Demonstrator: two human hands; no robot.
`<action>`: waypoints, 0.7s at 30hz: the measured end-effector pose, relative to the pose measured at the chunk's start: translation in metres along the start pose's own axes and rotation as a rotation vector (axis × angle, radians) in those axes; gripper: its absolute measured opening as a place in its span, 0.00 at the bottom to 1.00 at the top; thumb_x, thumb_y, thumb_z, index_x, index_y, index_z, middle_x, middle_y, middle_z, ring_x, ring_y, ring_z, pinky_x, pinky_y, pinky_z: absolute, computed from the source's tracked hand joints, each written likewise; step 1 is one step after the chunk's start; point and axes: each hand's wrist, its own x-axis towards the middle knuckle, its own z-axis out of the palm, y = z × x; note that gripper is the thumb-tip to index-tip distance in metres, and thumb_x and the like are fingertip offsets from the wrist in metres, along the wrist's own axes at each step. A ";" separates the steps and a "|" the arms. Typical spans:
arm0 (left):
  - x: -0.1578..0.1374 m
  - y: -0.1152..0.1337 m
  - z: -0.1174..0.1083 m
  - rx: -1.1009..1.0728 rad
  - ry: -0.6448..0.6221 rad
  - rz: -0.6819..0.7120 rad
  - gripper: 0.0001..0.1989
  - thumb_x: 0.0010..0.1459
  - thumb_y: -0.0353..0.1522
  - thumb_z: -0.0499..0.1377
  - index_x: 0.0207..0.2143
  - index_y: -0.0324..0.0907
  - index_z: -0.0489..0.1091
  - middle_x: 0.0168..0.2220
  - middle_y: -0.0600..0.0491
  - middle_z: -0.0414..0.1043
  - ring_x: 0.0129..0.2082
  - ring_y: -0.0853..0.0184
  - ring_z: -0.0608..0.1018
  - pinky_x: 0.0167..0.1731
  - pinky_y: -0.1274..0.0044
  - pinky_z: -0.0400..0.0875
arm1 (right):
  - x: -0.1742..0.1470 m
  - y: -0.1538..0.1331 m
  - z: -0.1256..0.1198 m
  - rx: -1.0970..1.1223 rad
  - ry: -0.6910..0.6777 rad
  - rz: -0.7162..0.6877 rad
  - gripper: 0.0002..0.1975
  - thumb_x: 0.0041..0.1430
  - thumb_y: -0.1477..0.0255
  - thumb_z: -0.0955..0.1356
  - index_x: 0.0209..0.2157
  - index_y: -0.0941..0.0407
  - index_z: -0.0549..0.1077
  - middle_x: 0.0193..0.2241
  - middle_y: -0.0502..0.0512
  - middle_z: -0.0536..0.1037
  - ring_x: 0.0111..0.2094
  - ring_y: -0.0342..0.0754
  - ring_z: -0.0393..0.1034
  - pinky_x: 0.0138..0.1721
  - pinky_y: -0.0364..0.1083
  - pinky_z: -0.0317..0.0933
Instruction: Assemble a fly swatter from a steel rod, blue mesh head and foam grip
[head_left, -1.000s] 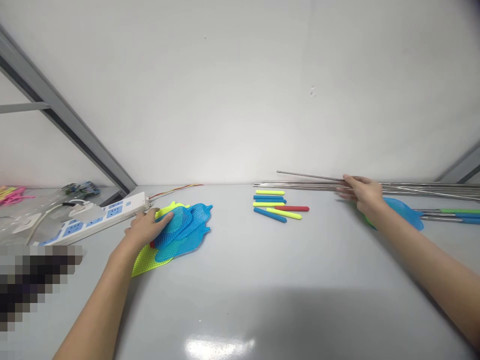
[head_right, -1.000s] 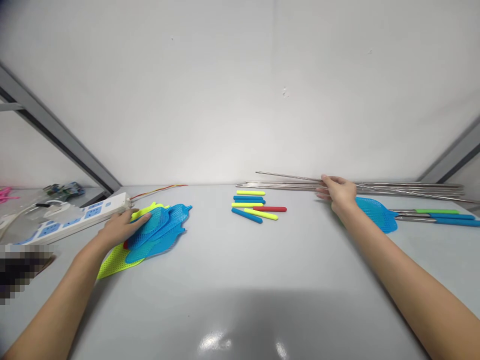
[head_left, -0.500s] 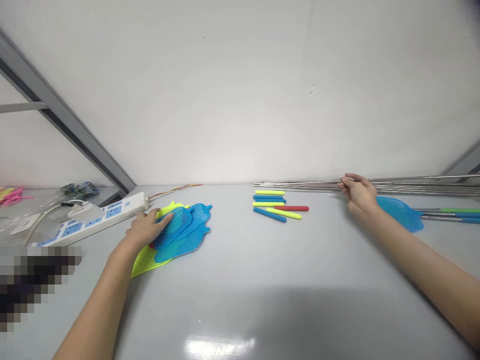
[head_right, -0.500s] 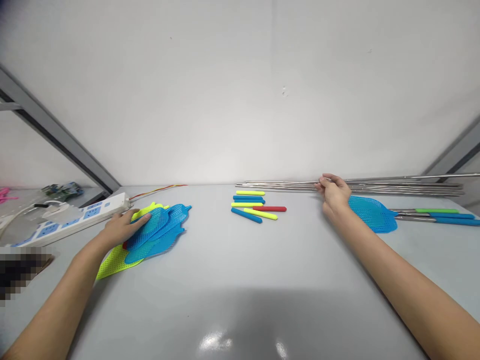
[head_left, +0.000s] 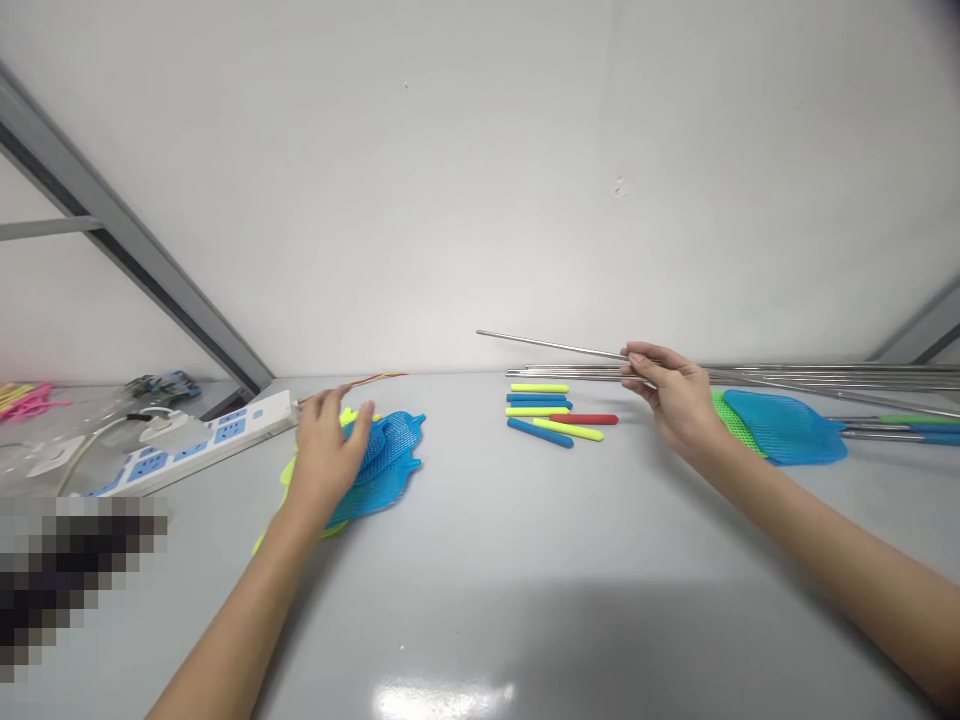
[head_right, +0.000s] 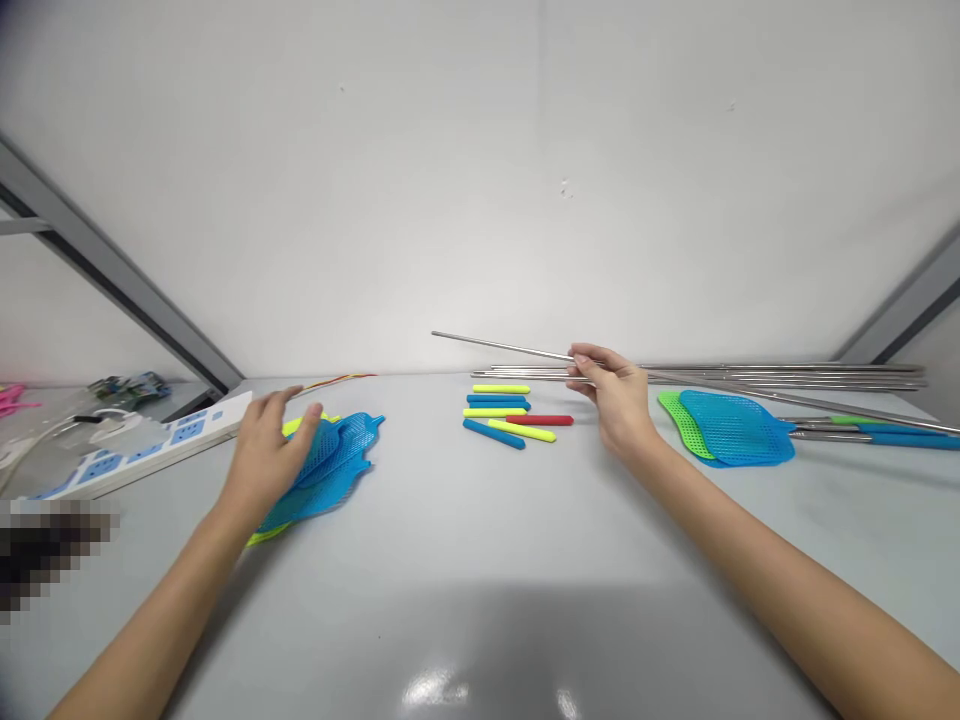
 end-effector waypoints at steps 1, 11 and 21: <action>-0.005 0.010 0.002 -0.024 0.012 0.051 0.22 0.58 0.40 0.43 0.53 0.41 0.53 0.51 0.46 0.56 0.54 0.62 0.58 0.52 0.70 0.53 | -0.005 -0.001 0.003 0.003 -0.032 0.008 0.05 0.47 0.74 0.67 0.30 0.54 0.73 0.35 0.49 0.72 0.29 0.38 0.68 0.29 0.37 0.67; -0.053 0.075 0.010 -0.217 0.000 0.640 0.29 0.57 0.34 0.50 0.58 0.46 0.40 0.60 0.48 0.41 0.59 0.60 0.47 0.55 0.65 0.49 | -0.046 0.002 0.026 -0.046 -0.246 0.119 0.11 0.44 0.67 0.69 0.34 0.50 0.75 0.36 0.49 0.74 0.28 0.42 0.69 0.23 0.39 0.65; -0.046 0.060 0.006 -0.219 -0.082 0.636 0.13 0.60 0.32 0.46 0.46 0.42 0.61 0.40 0.52 0.69 0.41 0.66 0.69 0.49 0.66 0.56 | -0.082 -0.001 0.039 -0.103 -0.547 0.107 0.14 0.51 0.66 0.65 0.41 0.52 0.72 0.41 0.55 0.71 0.31 0.44 0.66 0.22 0.41 0.65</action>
